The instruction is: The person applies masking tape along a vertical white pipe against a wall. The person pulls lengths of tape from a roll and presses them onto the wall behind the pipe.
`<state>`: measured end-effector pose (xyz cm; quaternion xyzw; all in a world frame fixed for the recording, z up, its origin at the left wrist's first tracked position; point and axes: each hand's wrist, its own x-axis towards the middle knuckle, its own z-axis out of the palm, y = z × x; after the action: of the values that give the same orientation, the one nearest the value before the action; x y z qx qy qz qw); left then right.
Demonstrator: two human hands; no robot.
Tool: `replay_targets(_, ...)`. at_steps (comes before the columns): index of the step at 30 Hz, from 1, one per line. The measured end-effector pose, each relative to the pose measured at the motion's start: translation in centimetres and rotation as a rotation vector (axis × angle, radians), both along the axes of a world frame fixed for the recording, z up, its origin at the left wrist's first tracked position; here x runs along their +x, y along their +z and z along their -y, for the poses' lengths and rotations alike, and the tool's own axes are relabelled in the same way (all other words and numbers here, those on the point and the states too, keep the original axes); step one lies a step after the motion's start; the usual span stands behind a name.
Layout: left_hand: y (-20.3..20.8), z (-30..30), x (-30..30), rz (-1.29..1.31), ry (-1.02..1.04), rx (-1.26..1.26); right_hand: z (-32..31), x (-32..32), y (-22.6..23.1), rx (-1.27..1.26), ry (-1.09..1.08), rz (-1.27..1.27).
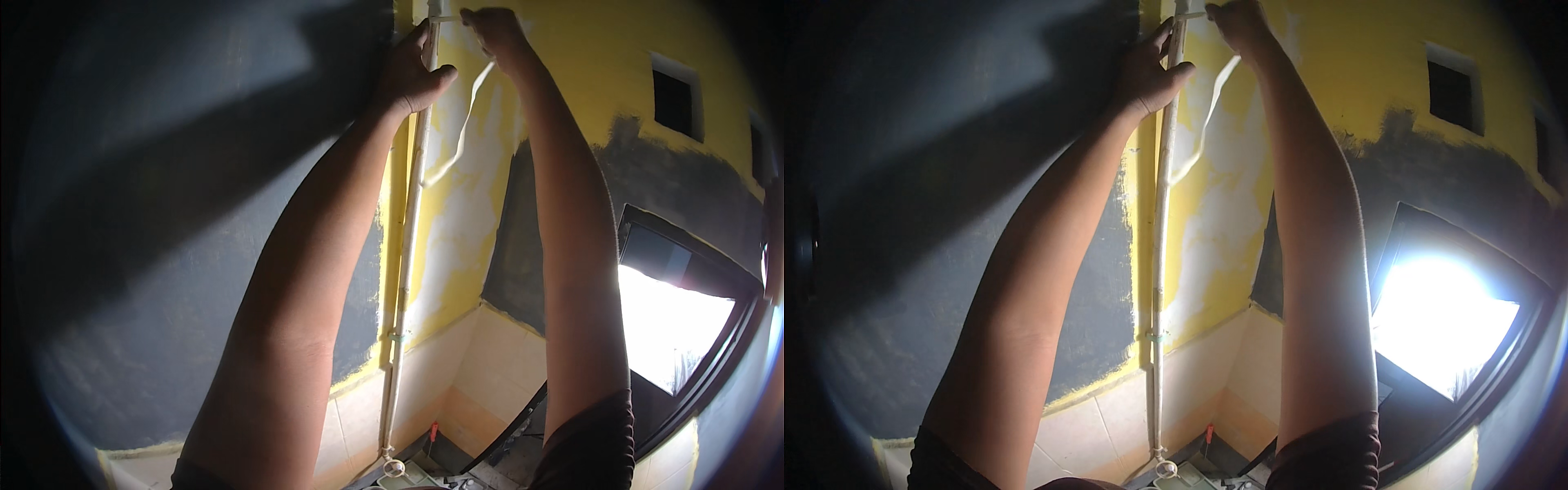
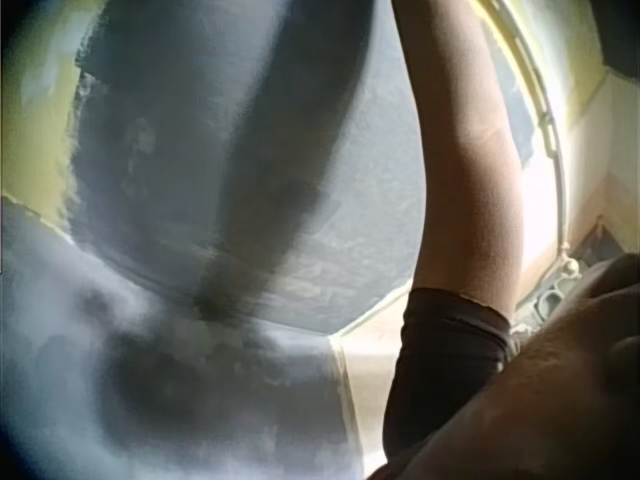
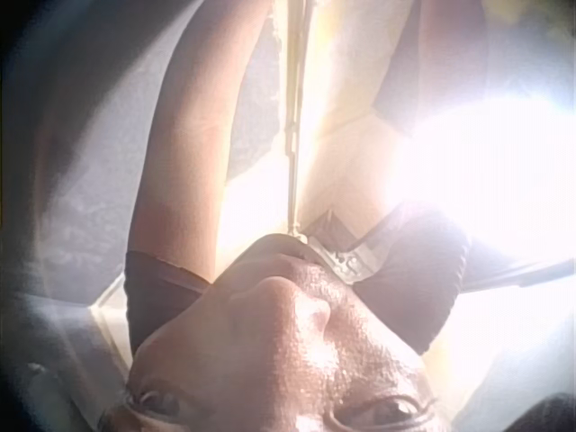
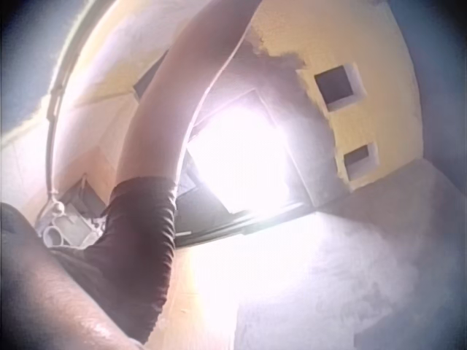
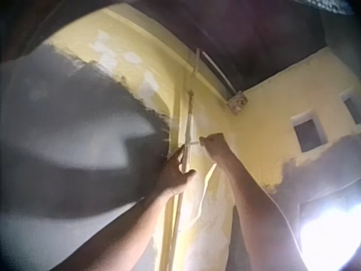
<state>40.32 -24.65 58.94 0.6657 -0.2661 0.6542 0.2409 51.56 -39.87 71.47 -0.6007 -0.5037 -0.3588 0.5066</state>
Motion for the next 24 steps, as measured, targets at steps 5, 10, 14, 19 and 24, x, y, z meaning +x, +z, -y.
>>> replay_targets(5, 0.8, -2.2, 0.7, -0.007, -0.028, 0.093, -4.9, 0.0, -4.5, 0.183, -0.198, 0.125)
replay_targets(10, 0.8, -1.5, 0.5, -0.016, -0.038, 0.095, -6.5, -0.6, -6.8, 0.329, 0.227, -0.019)
replay_targets(14, 1.5, -2.2, 0.8, 0.125, 0.021, 0.193, -6.2, -0.8, -7.2, 0.252, 0.602, -0.162)
replay_targets(19, 1.4, -2.3, 1.6, 0.176, 0.034, 0.159, -5.4, -1.5, -6.0, 0.209, 0.195, 0.112)
replay_targets(24, 1.4, 0.0, 2.1, 0.094, 0.106, 0.072, -4.0, -2.0, -1.7, 0.074, -0.595, 0.439)
